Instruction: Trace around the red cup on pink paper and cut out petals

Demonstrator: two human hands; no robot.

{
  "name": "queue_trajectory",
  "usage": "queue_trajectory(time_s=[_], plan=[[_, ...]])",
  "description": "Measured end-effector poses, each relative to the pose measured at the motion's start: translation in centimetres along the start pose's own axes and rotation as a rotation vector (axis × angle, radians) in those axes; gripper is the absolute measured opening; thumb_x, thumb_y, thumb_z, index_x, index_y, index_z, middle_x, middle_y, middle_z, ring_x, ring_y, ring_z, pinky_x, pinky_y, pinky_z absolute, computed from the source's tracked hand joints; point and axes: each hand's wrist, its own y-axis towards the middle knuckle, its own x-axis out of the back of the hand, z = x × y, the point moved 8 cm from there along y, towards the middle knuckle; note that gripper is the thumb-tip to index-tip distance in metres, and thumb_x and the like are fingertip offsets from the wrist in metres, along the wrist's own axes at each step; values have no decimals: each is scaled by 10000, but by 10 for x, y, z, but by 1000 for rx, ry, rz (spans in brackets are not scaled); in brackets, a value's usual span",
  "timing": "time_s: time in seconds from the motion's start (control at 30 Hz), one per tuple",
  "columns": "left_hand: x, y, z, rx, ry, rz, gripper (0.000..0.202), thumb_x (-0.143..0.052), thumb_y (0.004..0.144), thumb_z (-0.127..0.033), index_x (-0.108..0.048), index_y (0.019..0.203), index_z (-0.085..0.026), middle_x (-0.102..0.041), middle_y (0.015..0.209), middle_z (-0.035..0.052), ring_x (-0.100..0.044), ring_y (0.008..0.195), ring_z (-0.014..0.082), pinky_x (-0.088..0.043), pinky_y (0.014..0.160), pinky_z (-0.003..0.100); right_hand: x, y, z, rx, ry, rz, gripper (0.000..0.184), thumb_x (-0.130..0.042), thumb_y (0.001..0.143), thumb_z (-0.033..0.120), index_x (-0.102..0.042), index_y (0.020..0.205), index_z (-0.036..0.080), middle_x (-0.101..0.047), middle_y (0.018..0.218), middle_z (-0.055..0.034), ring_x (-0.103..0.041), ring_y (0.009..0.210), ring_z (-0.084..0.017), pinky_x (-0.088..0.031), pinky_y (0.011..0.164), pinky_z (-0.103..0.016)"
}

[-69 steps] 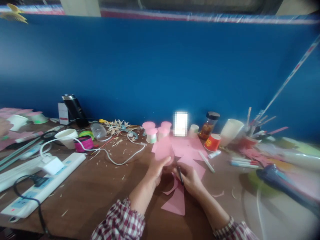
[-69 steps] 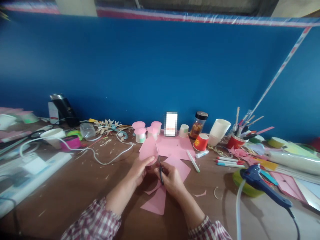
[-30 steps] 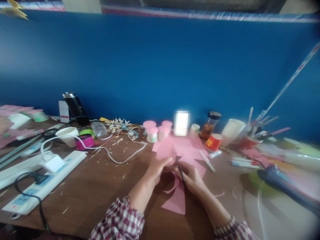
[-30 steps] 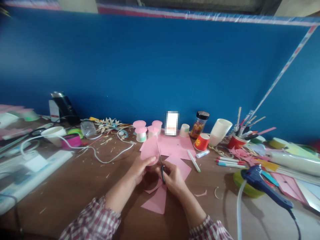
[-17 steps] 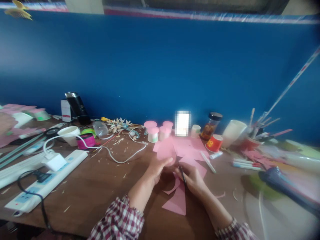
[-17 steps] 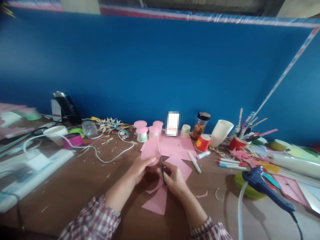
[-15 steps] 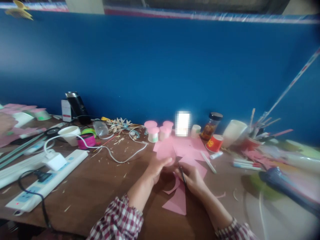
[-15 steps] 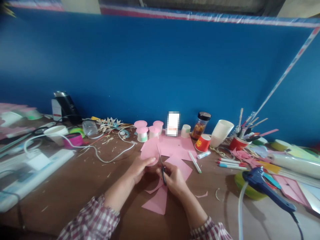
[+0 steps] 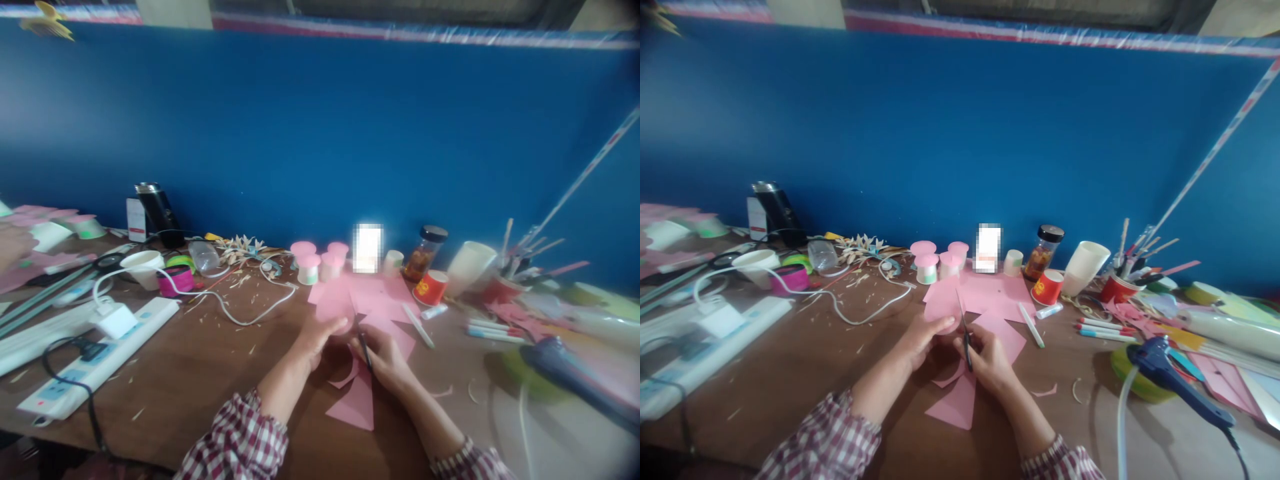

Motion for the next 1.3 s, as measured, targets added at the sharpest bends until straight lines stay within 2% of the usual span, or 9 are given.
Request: queue_trajectory(time_s=[0.13, 0.3, 0.57, 0.87, 1.13, 1.3], plan=[[-3, -5, -3, -34, 16, 29, 405, -760, 584, -247, -683, 941, -71, -701, 913, 155, -654, 852, 268, -500, 773, 360, 3, 0, -2, 4, -38, -29, 316, -581, 824, 390, -637, 995, 130, -640, 730, -41, -589, 682, -185, -466, 601, -270], [-6, -7, -4, -10, 8, 55, 419, -756, 586, -240, -677, 959, -65, -701, 901, 157, -654, 829, 277, -506, 744, 374, 3, 1, -3, 2, -32, -13, 327, -566, 835, 392, -639, 1010, 125, -659, 780, -61, -603, 748, -210, -477, 648, -290], [3, 6, 5, 14, 21, -1, 489, -803, 505, -258, -687, 940, -66, -702, 898, 164, -652, 851, 300, -500, 774, 400, 3, 0, 2, -4, -41, -13, 333, -569, 829, 407, -660, 989, 130, -678, 775, -69, -619, 764, -228, -491, 670, -308], [-3, 2, 2, 35, 13, 19, 536, -817, 506, -318, -683, 963, -73, -699, 918, 175, -659, 842, 310, -511, 764, 412, 3, 1, -3, -13, -20, -16, 363, -568, 825, 430, -661, 1002, 127, -660, 736, -72, -597, 669, -204, -493, 686, -334], [13, 11, 7, -6, -7, -113, 515, -807, 517, -283, -682, 980, -97, -705, 911, 155, -655, 877, 302, -500, 807, 415, 3, -1, -2, -22, -42, -37, 363, -598, 792, 453, -669, 944, 132, -650, 684, -50, -596, 676, -209, -492, 652, -313], [16, 15, 11, -9, 13, -133, 504, -810, 503, -273, -688, 959, -99, -705, 910, 156, -651, 889, 308, -494, 812, 420, 2, -1, -1, -11, -26, -13, 344, -591, 801, 432, -659, 959, 134, -654, 737, -54, -585, 684, -197, -473, 624, -290]])
